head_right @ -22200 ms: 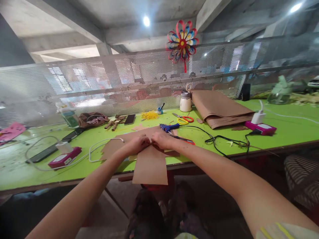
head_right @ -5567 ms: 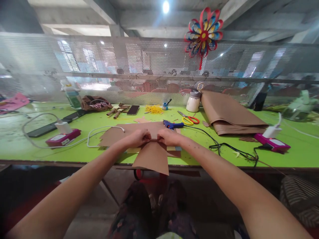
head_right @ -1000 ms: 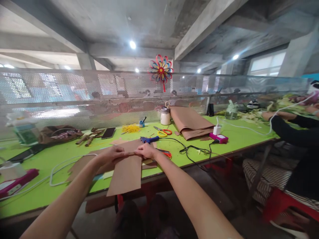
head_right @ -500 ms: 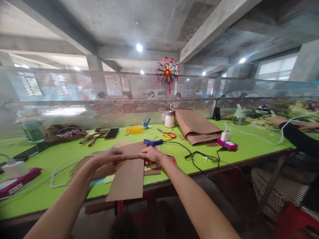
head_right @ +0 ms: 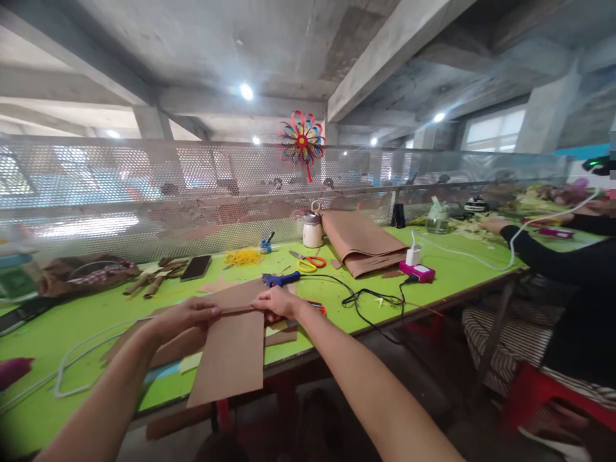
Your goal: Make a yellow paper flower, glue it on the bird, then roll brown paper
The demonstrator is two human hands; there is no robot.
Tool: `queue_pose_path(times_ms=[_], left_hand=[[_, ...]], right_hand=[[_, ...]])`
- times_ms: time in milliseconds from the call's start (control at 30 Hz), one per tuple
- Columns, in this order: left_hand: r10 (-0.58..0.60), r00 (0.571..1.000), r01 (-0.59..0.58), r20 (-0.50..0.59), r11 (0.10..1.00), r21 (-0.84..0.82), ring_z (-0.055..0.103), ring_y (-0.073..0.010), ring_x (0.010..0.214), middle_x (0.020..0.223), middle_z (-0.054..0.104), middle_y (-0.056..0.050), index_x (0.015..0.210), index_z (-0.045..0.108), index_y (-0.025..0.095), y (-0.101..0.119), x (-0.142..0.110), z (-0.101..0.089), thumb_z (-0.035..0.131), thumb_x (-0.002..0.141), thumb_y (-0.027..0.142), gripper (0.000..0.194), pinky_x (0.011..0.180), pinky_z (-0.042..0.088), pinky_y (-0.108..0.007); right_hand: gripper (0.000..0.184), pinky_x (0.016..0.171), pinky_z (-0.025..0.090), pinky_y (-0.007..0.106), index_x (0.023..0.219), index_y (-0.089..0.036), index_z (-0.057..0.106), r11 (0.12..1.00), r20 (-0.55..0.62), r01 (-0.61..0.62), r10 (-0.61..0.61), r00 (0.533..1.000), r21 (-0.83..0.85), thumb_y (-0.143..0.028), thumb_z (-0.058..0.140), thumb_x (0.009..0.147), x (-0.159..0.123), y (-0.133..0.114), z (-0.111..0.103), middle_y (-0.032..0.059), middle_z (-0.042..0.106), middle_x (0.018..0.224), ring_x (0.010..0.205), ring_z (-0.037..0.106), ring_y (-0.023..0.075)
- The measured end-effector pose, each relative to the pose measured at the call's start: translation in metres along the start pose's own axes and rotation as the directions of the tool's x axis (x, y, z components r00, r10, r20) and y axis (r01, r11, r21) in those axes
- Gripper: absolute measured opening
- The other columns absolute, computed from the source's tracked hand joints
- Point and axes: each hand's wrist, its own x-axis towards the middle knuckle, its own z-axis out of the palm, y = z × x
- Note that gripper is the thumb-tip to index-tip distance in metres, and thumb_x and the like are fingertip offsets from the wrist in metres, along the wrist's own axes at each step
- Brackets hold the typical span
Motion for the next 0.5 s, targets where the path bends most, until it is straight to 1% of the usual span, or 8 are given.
queue_pose_path(times_ms=[100,200,267,400,433,500], left_hand=[[-0.05,0.998,0.052,0.029,0.997,-0.049,0.052,-0.0137,0.054,0.057,0.054,0.0,0.066,0.056,0.014,-0.003,-0.002,-0.001,0.055,0.074,0.054,0.041,0.055,0.041,-0.024],[-0.069,0.995,0.074,0.066,0.995,-0.073,0.053,-0.0141,0.053,0.056,0.054,0.0,0.065,0.055,0.014,-0.005,-0.001,-0.001,0.057,0.073,0.053,0.04,0.054,0.041,-0.024],[-0.054,0.997,0.057,0.059,0.997,-0.056,0.051,-0.0135,0.053,0.055,0.053,0.0,0.064,0.055,0.014,-0.005,0.0,-0.001,0.056,0.074,0.052,0.039,0.054,0.039,-0.024],[0.012,1.0,-0.013,-0.028,1.0,-0.012,0.045,-0.0115,0.054,0.054,0.049,0.001,0.061,0.055,0.014,-0.002,0.0,-0.002,0.054,0.077,0.049,0.038,0.054,0.034,-0.023],[0.021,0.999,-0.021,-0.031,1.0,-0.013,0.044,-0.0113,0.055,0.055,0.049,0.001,0.062,0.055,0.014,0.001,-0.001,-0.002,0.054,0.077,0.048,0.037,0.054,0.033,-0.022],[0.024,1.0,-0.024,0.016,0.999,-0.026,0.044,-0.0113,0.056,0.058,0.05,0.001,0.065,0.056,0.014,0.007,-0.003,0.001,0.054,0.078,0.047,0.035,0.055,0.033,-0.023]], right_hand=[[0.035,0.034,0.02,0.016,0.064,-0.015,0.05,0.999,0.006,0.041,-0.041,0.999,-0.031,-0.047,0.06,0.075,-0.006,-0.006,0.002,-0.0093,0.039,0.04,0.033,0.031,0.003],[0.036,0.034,0.02,0.016,0.064,-0.016,0.049,0.998,0.025,0.042,-0.041,0.999,-0.038,-0.049,0.06,0.074,-0.008,-0.008,0.001,-0.0092,0.039,0.04,0.033,0.032,0.0031],[0.036,0.033,0.022,0.016,0.064,-0.016,0.05,0.999,0.024,0.032,-0.032,0.999,-0.03,-0.049,0.061,0.073,-0.007,-0.006,0.0,-0.0092,0.039,0.042,0.033,0.035,0.0036],[0.036,0.034,0.027,0.016,0.07,-0.016,0.052,0.999,0.046,0.016,-0.017,0.999,0.032,-0.05,0.061,0.072,-0.002,0.001,-0.003,-0.0081,0.044,0.049,0.036,0.04,0.0037],[0.036,0.034,0.028,0.015,0.072,-0.016,0.053,0.999,0.058,0.019,-0.021,0.998,0.042,-0.05,0.061,0.072,-0.001,0.002,-0.004,-0.0078,0.045,0.051,0.036,0.041,0.0037],[0.035,0.034,0.029,0.015,0.074,-0.015,0.054,0.999,0.074,0.037,-0.039,0.997,0.033,-0.05,0.061,0.072,-0.001,0.004,-0.004,-0.0076,0.046,0.051,0.036,0.042,0.0038]])
